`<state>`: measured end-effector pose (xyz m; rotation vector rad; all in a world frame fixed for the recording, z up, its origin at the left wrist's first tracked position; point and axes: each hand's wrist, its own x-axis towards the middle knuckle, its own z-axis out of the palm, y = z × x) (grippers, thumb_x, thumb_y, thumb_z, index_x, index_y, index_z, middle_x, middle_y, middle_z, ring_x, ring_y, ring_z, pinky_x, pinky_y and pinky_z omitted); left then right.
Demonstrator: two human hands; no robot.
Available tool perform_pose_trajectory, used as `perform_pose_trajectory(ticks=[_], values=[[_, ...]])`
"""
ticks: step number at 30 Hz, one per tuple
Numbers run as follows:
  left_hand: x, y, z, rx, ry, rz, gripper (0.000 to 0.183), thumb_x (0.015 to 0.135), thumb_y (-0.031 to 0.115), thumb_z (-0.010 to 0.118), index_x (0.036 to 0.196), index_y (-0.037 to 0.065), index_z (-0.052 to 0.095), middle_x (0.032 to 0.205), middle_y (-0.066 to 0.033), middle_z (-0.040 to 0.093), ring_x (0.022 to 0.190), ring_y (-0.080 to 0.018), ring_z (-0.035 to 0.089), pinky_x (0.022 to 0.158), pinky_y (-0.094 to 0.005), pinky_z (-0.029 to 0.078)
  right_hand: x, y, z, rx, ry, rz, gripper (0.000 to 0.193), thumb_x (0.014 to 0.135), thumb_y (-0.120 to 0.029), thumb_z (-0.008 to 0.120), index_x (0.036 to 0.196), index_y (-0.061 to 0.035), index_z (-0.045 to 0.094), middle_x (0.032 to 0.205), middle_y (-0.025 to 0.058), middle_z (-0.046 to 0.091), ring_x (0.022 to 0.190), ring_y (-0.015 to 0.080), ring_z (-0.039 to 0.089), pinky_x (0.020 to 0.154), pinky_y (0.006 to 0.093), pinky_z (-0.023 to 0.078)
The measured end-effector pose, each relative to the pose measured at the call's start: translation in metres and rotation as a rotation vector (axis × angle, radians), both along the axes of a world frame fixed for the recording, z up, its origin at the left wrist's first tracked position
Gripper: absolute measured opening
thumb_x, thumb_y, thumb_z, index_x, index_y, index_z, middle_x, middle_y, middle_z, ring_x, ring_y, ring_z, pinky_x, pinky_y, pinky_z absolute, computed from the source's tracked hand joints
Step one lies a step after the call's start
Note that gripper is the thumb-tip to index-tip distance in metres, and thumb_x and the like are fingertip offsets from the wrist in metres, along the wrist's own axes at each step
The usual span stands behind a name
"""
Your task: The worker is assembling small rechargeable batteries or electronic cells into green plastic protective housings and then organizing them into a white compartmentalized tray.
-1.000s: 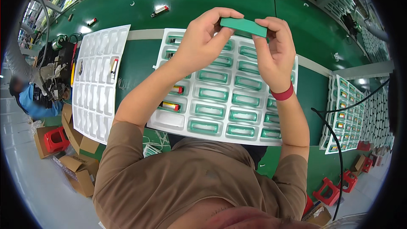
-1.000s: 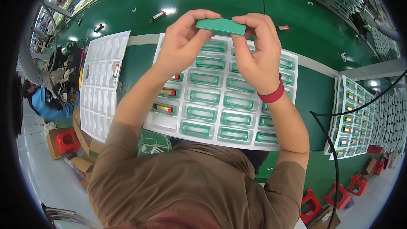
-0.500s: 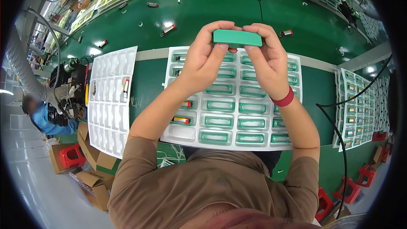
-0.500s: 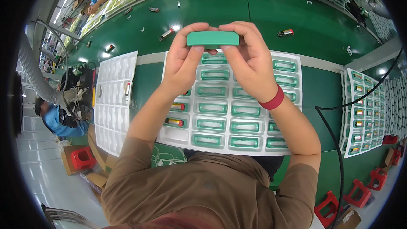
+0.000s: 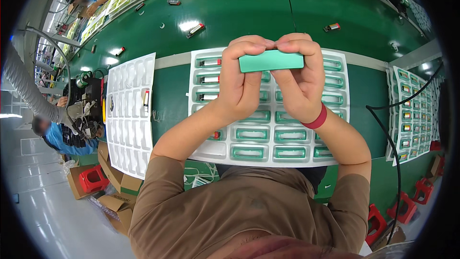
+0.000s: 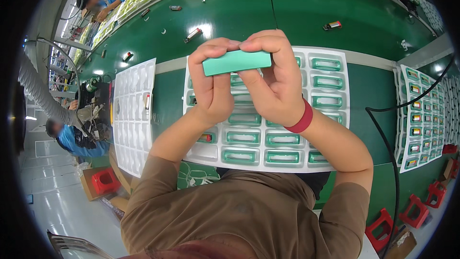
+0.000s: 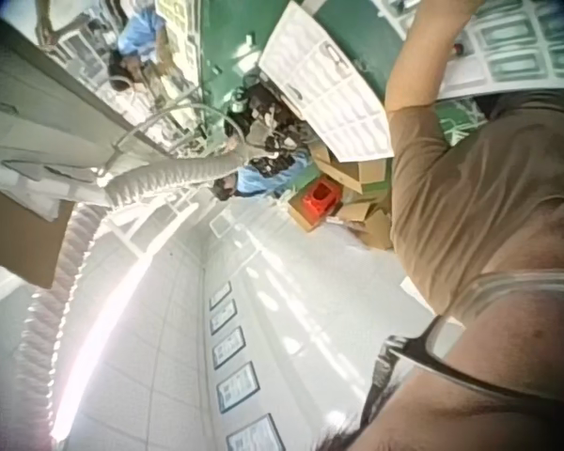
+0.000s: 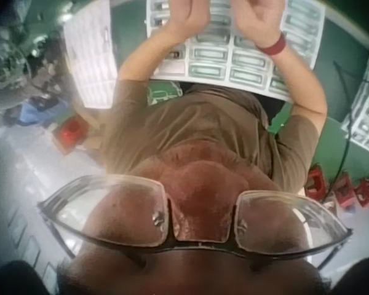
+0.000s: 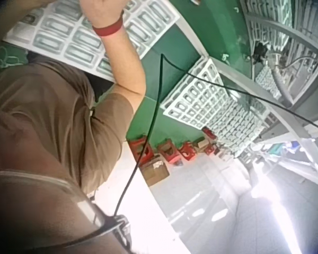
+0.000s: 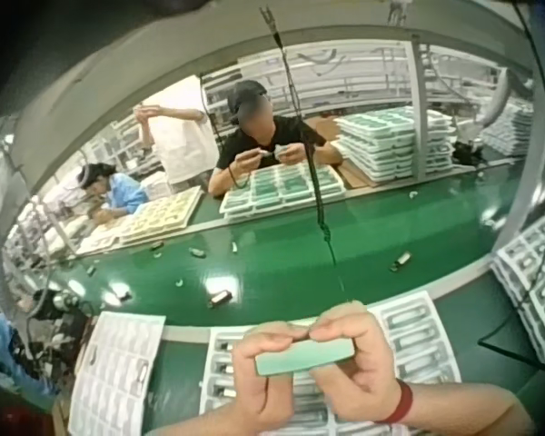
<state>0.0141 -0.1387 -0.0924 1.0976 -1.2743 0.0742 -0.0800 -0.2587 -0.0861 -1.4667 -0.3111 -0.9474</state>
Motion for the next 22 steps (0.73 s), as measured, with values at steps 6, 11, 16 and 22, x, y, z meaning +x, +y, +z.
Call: perform_pose_trajectory(ticks=[6,11,16,22], values=[[0.021,0.01,0.017,-0.076,-0.235,-0.078,0.042,0.092,-0.009,0.053,0.132,0.003,0.047,0.138,-0.0269,0.055,0.119,-0.0335,0.061,0.098,-0.0416,0.05,-0.002,-0.013,0.011,-0.453,-0.228,-0.172,0.049,0.077,0.011,0.071,0.121,-0.0083,0.057,0.118,0.0149,0.055,0.101,0.0251,0.06,0.079,0.0333,0.051],[0.021,0.012,0.016,-0.067,-0.151,-0.243,0.059,0.087,-0.011,0.056,0.142,0.004,0.042,0.146,-0.0294,0.049,0.126,-0.0352,0.058,0.1,-0.0429,0.051,-0.002,-0.012,0.006,-0.435,-0.292,-0.167,0.052,0.073,0.011,0.071,0.118,-0.013,0.059,0.122,0.0167,0.057,0.1,0.0259,0.06,0.08,0.0347,0.053],[0.021,0.01,0.019,-0.086,-0.212,-0.214,0.05,0.087,-0.01,0.057,0.135,0.005,0.047,0.142,-0.0279,0.052,0.123,-0.0347,0.059,0.097,-0.0425,0.051,-0.001,-0.012,0.014,-0.479,-0.308,-0.156,0.051,0.075,0.011,0.07,0.119,-0.0099,0.058,0.119,0.0177,0.059,0.098,0.028,0.063,0.08,0.0352,0.054],[0.018,0.017,0.017,-0.056,-0.204,-0.139,0.037,0.093,0.005,0.063,0.129,0.008,0.051,0.141,-0.0265,0.053,0.128,-0.0383,0.056,0.105,-0.0461,0.048,0.0,-0.006,0.02,-0.38,-0.218,-0.046,0.042,0.082,0.007,0.069,0.121,-0.0022,0.055,0.108,0.0176,0.066,0.098,0.0296,0.066,0.085,0.0381,0.053]])
